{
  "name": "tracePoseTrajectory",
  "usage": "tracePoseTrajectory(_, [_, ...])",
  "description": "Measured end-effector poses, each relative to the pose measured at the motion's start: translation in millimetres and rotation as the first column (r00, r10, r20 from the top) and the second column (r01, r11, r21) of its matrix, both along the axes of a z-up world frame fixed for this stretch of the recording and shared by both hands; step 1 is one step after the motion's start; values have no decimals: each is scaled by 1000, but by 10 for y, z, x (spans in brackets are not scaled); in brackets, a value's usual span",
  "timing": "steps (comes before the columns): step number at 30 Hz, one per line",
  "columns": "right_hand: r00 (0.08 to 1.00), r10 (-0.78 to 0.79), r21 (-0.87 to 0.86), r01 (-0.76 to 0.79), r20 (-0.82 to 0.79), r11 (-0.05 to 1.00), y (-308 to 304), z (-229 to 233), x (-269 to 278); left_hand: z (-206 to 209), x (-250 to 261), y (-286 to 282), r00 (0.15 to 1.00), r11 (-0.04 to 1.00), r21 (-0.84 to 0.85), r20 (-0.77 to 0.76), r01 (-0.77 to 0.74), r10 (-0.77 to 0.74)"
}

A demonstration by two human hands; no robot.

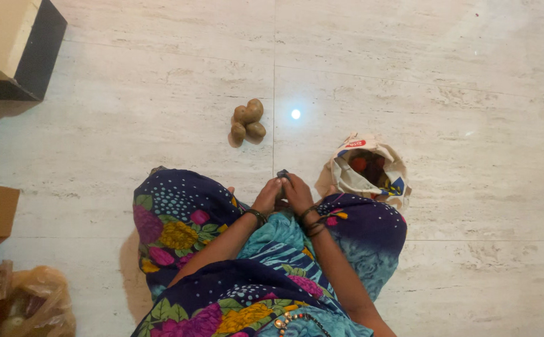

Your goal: The person sits on the floor and peels potatoes and an onion using a peeler. They handle the items one at a time, rotating them to remove the skin, and place the peeled items into a pile on the floor.

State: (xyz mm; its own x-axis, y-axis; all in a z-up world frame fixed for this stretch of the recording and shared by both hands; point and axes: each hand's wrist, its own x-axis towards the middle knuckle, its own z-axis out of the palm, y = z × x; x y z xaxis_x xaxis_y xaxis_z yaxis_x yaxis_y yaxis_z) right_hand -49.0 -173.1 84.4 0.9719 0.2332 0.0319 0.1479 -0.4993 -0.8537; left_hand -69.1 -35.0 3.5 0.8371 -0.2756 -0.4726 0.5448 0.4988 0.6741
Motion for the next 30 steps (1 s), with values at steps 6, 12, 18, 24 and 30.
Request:
tracePoseTrajectory(6, [953,81,-294,9,293,956,375,153,-137,-183,124,137,947,944,-150,-178,-295,267])
tracePoseTrajectory(12, [923,123,-250,-30,365,968,392,71,-194,-282,304,157,890,933,-34,-312,-359,332])
tracePoseTrajectory(18, [996,-74,-184,82,51,979,115,-575,240,-105,231,43,977,976,216,-214,40,7])
tracePoseTrajectory(24, [943,81,-135,-39,322,990,360,-150,-21,-123,334,193,896,932,230,-287,-279,339])
tracePoseTrajectory(30, [983,4,-149,24,186,989,336,-368,27,-168,337,159,925,952,218,-264,-216,271])
